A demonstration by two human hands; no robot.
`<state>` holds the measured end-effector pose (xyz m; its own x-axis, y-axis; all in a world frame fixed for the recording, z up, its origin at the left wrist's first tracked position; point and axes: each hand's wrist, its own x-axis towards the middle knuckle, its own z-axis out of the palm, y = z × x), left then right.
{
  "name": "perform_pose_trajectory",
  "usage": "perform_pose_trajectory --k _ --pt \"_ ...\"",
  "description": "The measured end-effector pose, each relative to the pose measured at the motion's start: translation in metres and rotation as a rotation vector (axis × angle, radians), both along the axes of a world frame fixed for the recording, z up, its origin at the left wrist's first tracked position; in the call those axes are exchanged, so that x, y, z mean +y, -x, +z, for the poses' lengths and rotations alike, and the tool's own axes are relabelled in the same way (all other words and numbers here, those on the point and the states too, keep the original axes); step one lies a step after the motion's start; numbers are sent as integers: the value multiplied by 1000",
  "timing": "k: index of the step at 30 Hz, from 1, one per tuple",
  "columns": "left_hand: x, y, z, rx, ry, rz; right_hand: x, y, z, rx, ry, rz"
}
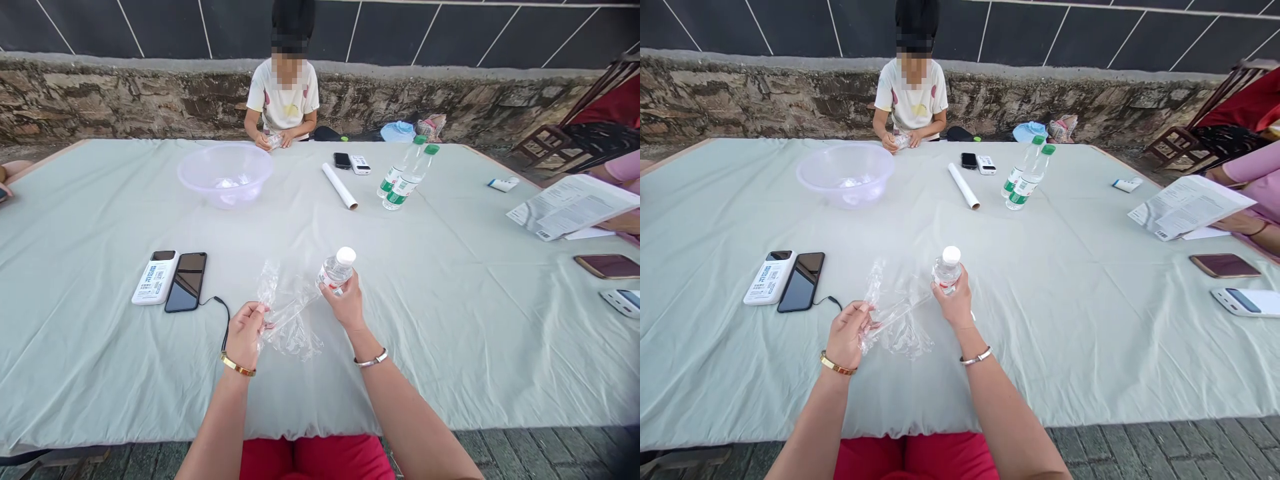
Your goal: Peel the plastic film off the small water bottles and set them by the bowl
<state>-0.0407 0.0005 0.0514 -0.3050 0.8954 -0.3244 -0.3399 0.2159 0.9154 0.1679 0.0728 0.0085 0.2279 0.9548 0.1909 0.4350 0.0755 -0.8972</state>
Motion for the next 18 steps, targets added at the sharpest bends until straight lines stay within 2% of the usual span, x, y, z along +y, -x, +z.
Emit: perform_pose_trajectory --k 3,4,5,7,9,11,13,16,18 --pt "-2 4 7 238 -35 -197 -24 -3 30 -50 -39 -30" --pt "-3 5 13 291 -44 -285 -32 -2 43 -36 -92 -5" --pt "-5 6 21 324 -58 -382 -38 1 55 -2 -138 94" --pt "-11 8 40 332 -106 -580 -43 11 75 112 -135 495" --pt "-18 11 61 299 -162 -760 -40 27 87 268 -32 907" --pt "-23 17 79 256 -198 -838 -38 44 88 404 109 1174" --pt "-26 24 90 256 -201 -743 -44 58 81 464 257 1301" --pt "-24 34 93 430 -189 -427 -65 67 62 479 494 1300" --pt "-21 39 89 603 -183 -309 -77 63 52 441 642 1303"
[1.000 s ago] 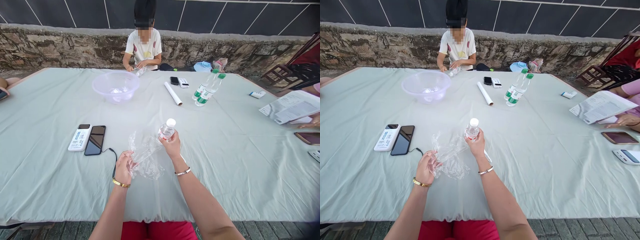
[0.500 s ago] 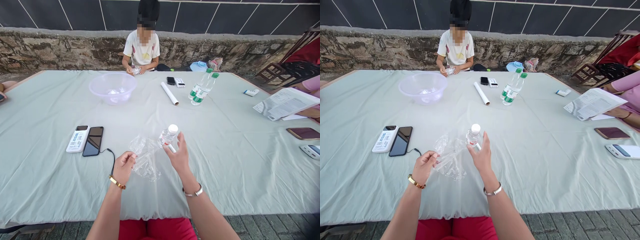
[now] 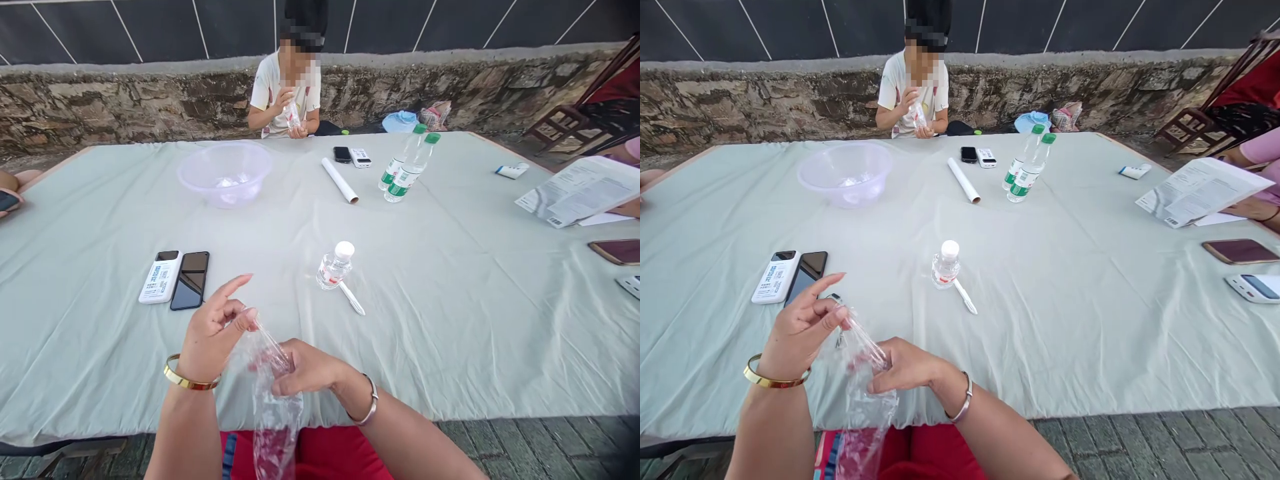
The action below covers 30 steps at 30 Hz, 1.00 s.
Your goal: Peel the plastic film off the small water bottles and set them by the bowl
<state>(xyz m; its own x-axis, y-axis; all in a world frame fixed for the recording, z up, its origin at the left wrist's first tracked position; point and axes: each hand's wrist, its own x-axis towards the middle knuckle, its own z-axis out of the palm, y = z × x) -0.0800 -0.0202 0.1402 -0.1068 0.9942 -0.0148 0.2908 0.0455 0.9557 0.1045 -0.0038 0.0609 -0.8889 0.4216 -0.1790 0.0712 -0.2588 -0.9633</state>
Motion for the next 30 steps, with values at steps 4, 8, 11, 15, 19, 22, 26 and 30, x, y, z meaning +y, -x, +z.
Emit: perform_pose_trajectory --k 4,8,11,15,19,22,26,30 --pt "4 10 -11 280 -36 62 3 -20 2 -130 -145 0" --pt "4 16 -20 391 -13 -154 19 -40 27 -294 -247 38" --pt "4 15 -28 461 63 -403 27 -51 47 -404 -354 21" --pt "2 21 -38 491 93 -421 39 -66 64 -513 -623 -69" --pt "-5 33 -37 191 131 -531 49 -74 59 -639 -836 -163" --pt "-4 22 -33 -363 122 -540 46 -60 40 -617 -761 -358" --pt "14 -14 -28 -645 16 -31 23 -27 21 -601 -664 -334" --pt "27 -33 -26 -89 -91 192 6 -14 38 -544 -788 -310"
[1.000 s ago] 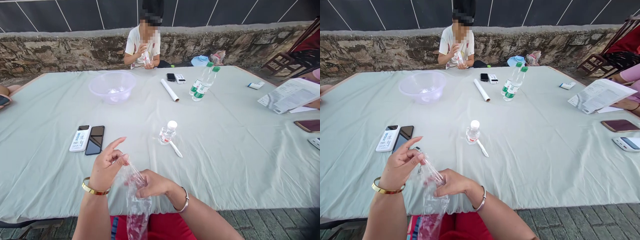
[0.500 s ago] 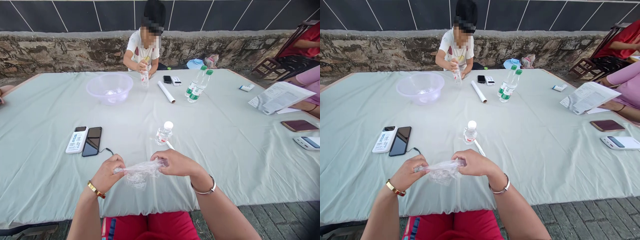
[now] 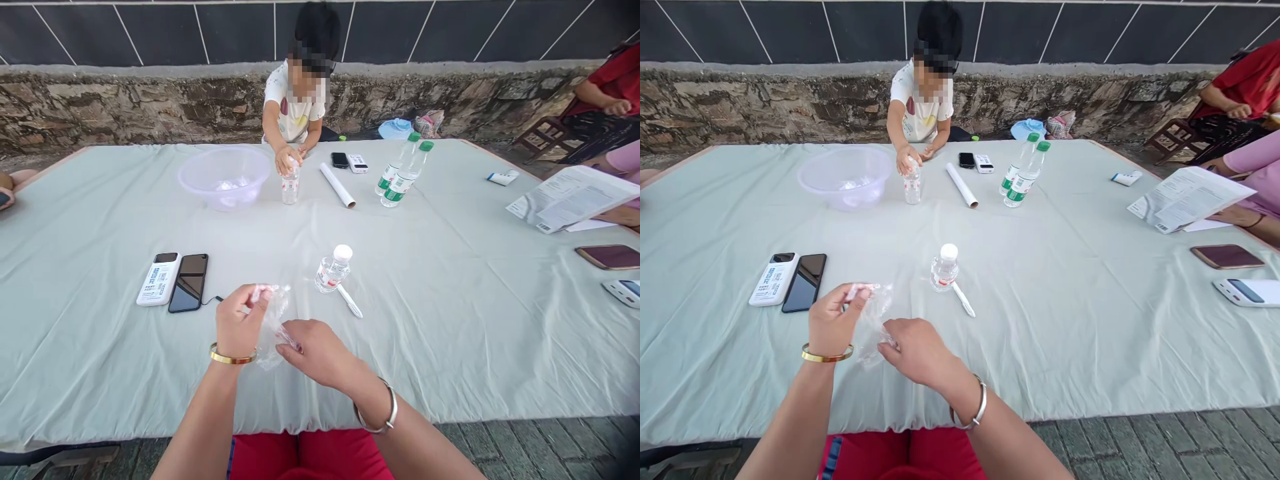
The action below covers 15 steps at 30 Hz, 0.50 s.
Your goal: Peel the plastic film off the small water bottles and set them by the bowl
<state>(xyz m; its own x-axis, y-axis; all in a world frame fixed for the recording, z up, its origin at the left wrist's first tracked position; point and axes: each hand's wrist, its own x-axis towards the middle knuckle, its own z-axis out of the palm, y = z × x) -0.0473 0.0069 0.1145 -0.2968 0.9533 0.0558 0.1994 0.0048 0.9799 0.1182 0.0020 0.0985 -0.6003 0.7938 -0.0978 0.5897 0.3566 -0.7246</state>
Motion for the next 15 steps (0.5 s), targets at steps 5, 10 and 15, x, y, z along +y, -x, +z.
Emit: perform_pose_trajectory --k 5,10,15 --pt "-9 0 -10 -72 144 -272 15 0 16 437 6 -316" --pt "-11 -10 -29 -518 165 -198 21 31 -16 717 172 -587" --pt "5 -9 -38 -21 -30 4 23 44 -27 943 477 -542"
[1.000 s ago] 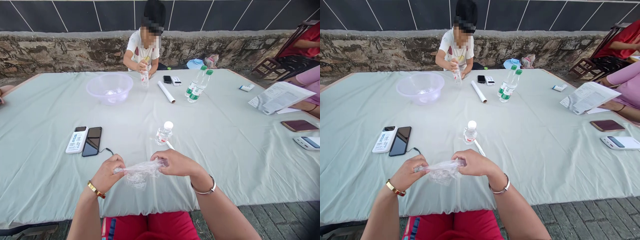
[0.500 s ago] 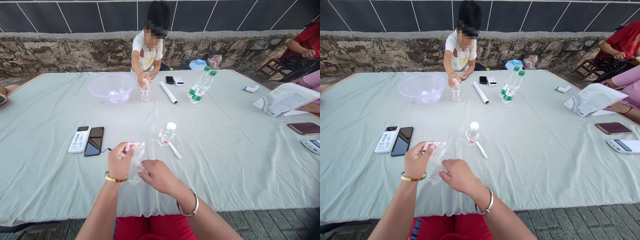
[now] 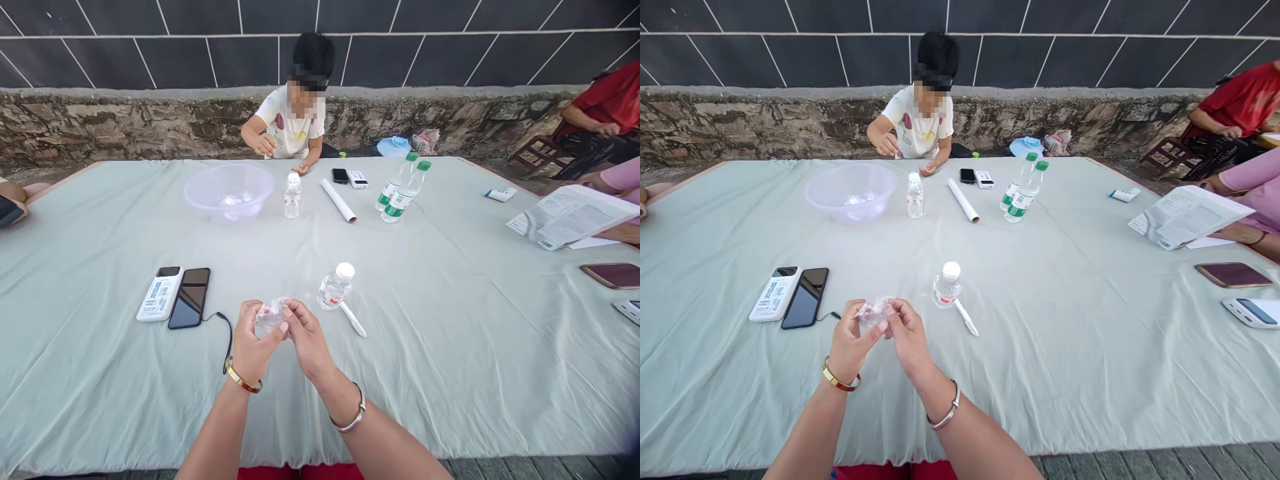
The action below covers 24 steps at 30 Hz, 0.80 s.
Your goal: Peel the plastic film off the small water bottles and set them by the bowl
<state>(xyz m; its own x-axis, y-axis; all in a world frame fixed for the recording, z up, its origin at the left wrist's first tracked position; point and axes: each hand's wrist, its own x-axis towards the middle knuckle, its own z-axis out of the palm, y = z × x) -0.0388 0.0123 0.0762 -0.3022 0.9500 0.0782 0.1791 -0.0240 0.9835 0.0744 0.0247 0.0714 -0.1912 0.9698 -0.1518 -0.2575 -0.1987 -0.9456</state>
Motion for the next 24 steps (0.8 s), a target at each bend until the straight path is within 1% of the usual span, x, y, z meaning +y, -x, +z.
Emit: perform_pose_trajectory --k 2,5,7,9,10,11,12,14,16,17,18,19,20,21,22,23,24 --pt "8 6 1 153 -72 40 4 -3 1 112 45 70" --pt "22 19 2 226 -103 62 11 -12 -4 127 26 117" --pt "35 31 2 167 -102 95 13 -20 -11 60 4 110" --pt "53 46 4 41 -79 108 12 -30 -19 -33 -13 95" --pt "64 54 6 2 -56 93 10 -36 -21 -84 -15 99" --pt "76 61 9 13 -27 63 8 -42 -23 -137 -15 114" --pt "88 68 14 82 3 31 4 -48 -23 -193 -14 138" --pt "115 79 28 334 22 10 -4 -61 -21 -313 -23 202" --pt "140 87 45 548 -72 87 -10 -76 -16 -429 -60 230" --pt "152 90 53 628 -160 145 -12 -84 -14 -484 -88 194" --pt "164 92 62 707 -258 196 -11 -93 -13 -538 -112 117" --pt "177 94 69 789 -338 238 -8 -102 -12 -593 -130 8" --pt "189 96 75 863 -382 274 -3 -110 -14 -648 -135 -110" --pt "203 99 79 921 -373 298 3 -118 -16 -701 -127 -210" --pt "217 102 82 954 -310 317 12 -125 -20 -747 -107 -265" --pt "234 105 84 963 -216 328 21 -130 -25 -778 -84 -268" --pt "251 108 83 951 -107 330 30 -133 -30 -791 -62 -231"
